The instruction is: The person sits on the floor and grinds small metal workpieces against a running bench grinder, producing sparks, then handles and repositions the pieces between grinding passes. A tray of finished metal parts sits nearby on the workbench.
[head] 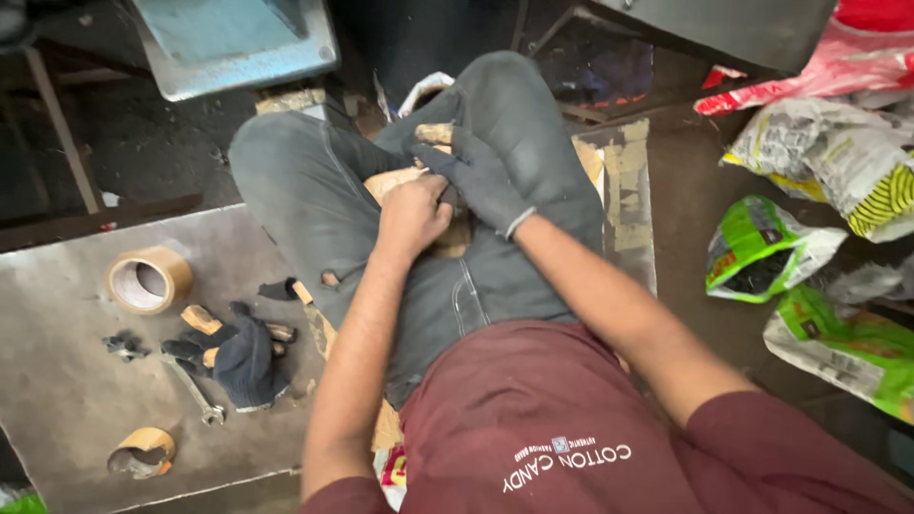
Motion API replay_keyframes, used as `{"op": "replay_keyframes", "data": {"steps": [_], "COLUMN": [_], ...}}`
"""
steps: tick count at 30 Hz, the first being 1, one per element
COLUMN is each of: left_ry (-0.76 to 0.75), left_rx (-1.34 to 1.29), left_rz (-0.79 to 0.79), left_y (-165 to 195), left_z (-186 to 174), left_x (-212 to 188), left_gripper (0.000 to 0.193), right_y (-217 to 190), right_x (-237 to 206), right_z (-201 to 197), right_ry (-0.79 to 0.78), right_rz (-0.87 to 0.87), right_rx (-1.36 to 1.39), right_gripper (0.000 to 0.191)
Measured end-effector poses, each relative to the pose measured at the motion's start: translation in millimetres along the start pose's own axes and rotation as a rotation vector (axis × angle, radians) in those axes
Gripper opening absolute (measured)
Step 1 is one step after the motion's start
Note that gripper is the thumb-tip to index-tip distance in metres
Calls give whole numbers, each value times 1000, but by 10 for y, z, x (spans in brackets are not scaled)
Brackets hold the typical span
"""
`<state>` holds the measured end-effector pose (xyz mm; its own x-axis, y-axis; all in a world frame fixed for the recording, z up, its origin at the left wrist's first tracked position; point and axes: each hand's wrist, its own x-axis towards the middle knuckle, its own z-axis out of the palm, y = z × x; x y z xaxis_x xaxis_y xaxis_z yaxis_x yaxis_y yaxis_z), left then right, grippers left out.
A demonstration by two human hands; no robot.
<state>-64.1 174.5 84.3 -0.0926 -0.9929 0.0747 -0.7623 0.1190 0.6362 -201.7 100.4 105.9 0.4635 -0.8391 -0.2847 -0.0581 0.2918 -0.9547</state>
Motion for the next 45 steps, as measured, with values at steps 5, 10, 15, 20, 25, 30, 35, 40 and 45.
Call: {"op": "replay_keyframes", "data": {"steps": [5,10,15,20,25,30,35,40,45], "left_ry": [130,136,22,-25,-85,-137,-37,112,90], "left_rx": [-98,-18,7,-45,-99,-256,-246,-186,-249], "left_rz": [-271,-335,-248,-111,17,22,-29,-119,-204], "left_y": [192,115,-81,-152,-219,-237,-95,145,163], "left_z": [-131,-88,14,19,-12,24,-34,-115,-62], "left_x": [-71,-65,-23,31,-28,-69,0,-8,-3], "left_gripper": [16,14,21,22,17,17,19,19,39], "right_y": [194,493,681,615,330,256,526,699,630], "right_x": [-44,22,82,74,-25,-106,57,192,160], "right_z": [-90,-213,-215,-205,-148,-110,-149,-202,-117], "right_ry": [219,220,201,219,173,158,262,194,60], "right_rz": [-285,-486,-557,-449,-256,-137,-102,-177,-75], "right_rx": [-276,-871,-978,-1043,-932,-698,-825,-189,349], "right_gripper": [42,36,24,21,40,49,46,36,32]}}
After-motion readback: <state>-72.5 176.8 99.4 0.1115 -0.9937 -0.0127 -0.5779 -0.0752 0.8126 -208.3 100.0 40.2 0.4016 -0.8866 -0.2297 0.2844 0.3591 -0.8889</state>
